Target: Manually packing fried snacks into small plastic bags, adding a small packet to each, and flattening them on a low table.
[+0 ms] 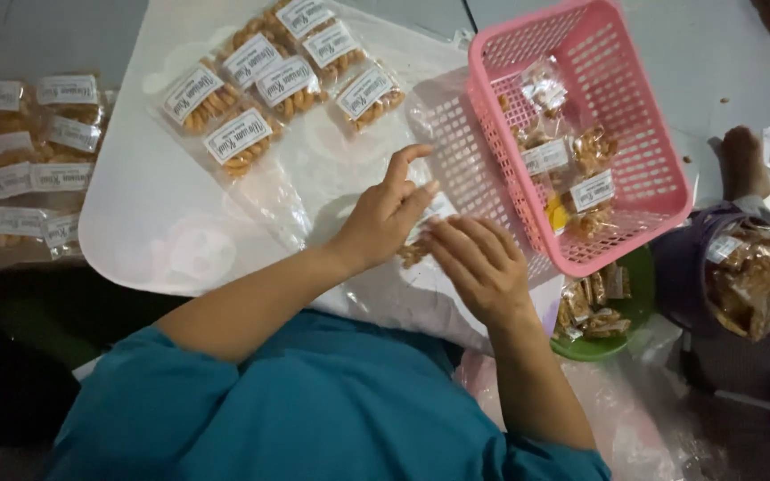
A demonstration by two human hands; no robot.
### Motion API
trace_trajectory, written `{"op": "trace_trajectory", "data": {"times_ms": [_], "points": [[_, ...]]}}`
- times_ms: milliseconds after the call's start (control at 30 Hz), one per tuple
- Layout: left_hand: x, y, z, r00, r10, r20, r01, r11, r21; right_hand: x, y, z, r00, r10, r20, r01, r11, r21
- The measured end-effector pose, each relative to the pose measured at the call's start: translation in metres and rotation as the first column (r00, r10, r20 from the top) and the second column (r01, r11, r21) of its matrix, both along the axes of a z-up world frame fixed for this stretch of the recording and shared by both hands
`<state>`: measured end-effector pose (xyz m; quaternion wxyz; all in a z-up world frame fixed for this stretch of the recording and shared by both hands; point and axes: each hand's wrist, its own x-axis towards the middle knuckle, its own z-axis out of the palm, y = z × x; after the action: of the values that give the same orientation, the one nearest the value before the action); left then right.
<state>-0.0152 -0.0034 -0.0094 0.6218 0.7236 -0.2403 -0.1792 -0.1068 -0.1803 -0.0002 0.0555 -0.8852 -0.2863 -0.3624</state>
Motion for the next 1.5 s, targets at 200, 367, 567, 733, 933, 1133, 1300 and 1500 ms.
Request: {"op": "trace_trajectory", "data": {"times_ms": [200,367,567,733,933,1133,1300,1500], "points": [[0.013,0.009,-0.029,0.737,-0.033,0.675,0.012,0.999,0.036,-0.029,-0.028,-0.002,0.993,-0.117,-0.023,0.119,0.986,0.115],[0.004,0.021,-0.047,0.581,-0.43,0.691,-0.074,0.818,0.571,-0.052,-0.029,-0.012,0.985,-0.138,-0.105,0.158,0.963,0.216],[0.001,0.022,-0.055,0.604,-0.475,0.64,-0.062,0.773,0.632,-0.051,-0.016,-0.019,0.982,-0.09,-0.163,0.128,0.962,0.241],[0.008,0.022,-0.056,0.683,-0.452,0.574,0.003,0.787,0.617,-0.041,-0.015,-0.024,0.986,-0.113,-0.123,0.136,0.97,0.202],[0.018,0.022,-0.038,0.773,-0.39,0.501,0.089,0.848,0.523,-0.004,-0.007,-0.017,0.993,0.005,-0.117,0.016,0.985,0.174],[0.019,0.022,-0.021,0.698,-0.342,0.629,0.008,0.883,0.47,0.045,0.001,-0.023,0.993,0.111,-0.046,-0.112,0.994,-0.015],[0.016,0.019,-0.017,0.639,-0.299,0.708,-0.068,0.896,0.44,0.076,-0.009,-0.035,0.974,0.225,-0.01,-0.224,0.964,-0.143],[0.014,0.011,-0.023,0.588,-0.223,0.778,-0.121,0.926,0.357,0.103,-0.002,-0.049,0.914,0.396,0.086,-0.38,0.911,-0.159]]}}
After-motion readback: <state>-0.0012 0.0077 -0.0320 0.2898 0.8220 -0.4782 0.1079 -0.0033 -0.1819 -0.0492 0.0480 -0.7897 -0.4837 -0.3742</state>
